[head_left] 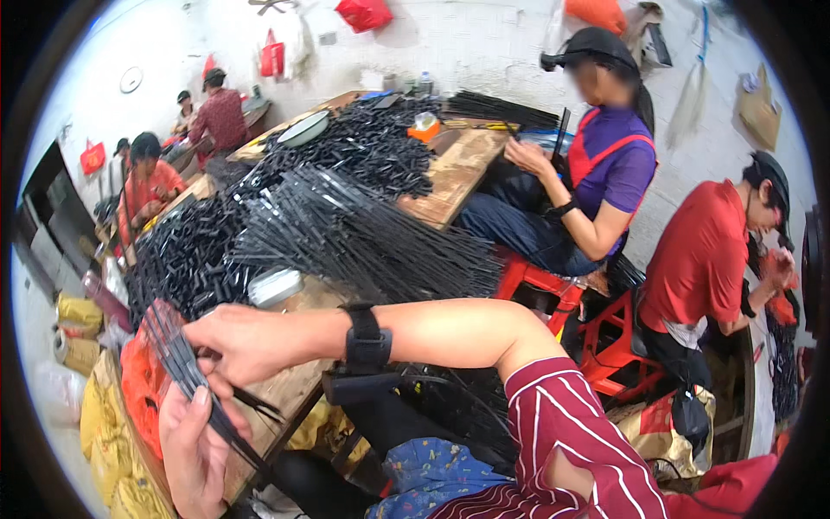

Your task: Assembling and trimming black plastic components for umbrella ribs at a factory workstation.

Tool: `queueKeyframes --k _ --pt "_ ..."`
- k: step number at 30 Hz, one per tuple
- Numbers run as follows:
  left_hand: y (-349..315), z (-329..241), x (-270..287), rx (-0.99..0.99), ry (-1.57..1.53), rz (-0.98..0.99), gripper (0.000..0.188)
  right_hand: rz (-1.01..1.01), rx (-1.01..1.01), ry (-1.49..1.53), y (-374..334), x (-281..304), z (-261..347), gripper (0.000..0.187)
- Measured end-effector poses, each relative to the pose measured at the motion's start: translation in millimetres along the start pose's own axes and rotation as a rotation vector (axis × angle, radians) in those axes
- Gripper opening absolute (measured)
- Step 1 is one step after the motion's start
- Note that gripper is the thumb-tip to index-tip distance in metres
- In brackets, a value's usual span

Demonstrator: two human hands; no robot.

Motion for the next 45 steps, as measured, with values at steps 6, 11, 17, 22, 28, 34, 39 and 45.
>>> queueKeyframes --k 6,11,17,22,28,34,39,45 --pt "7.9 -4.3 11.7 0.206 -0.092 0.087 0.031 -0.001 0.062 -0.01 2.5 -2.8 -14.5 0.027" --pt "2.7 -19.1 20.1 0.185 -0.183 0.184 0.035 0.086 -0.067 0.275 16.2 -13.7 7.4 0.025" --pt "-9.4 -10.5 38.6 0.113 -0.161 0.151 0.027 0.183 -0.033 0.121 25.4 -48.1 -15.3 0.013" --pt "-22.7 -13.2 42.4 -0.075 0.116 0.149 0.019 -0.003 0.12 -0.391 42.2 -59.6 -57.8 0.019" --pt "-55.2 75.3 85.4 -0.054 0.344 0.02 0.02 -0.158 0.415 -0.714 65.6 -96.8 -117.2 0.02" --pt "-46.1 184.3 125.1 -0.018 0.239 -0.09 0.019 -0.171 0.372 -1.032 65.0 -118.6 -165.0 0.01" --pt "-45.3 199.3 138.8 -0.024 0.268 -0.136 0.019 -0.15 0.136 -0.949 42.2 -112.2 -150.1 0.022" --pt "-41.8 208.3 139.2 -0.026 0.228 -0.144 0.018 -0.298 0.009 -0.954 12.2 -89.4 -120.8 0.024"
Point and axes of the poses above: each hand's wrist, its own y-axis towards the middle knuckle, its own x-axis out of the back of the hand, z = x × y, the point moved 1 cm from there along y, towards the middle knuckle, and after that the axes turned 14 degrees about -y, right-handed, at the moved point
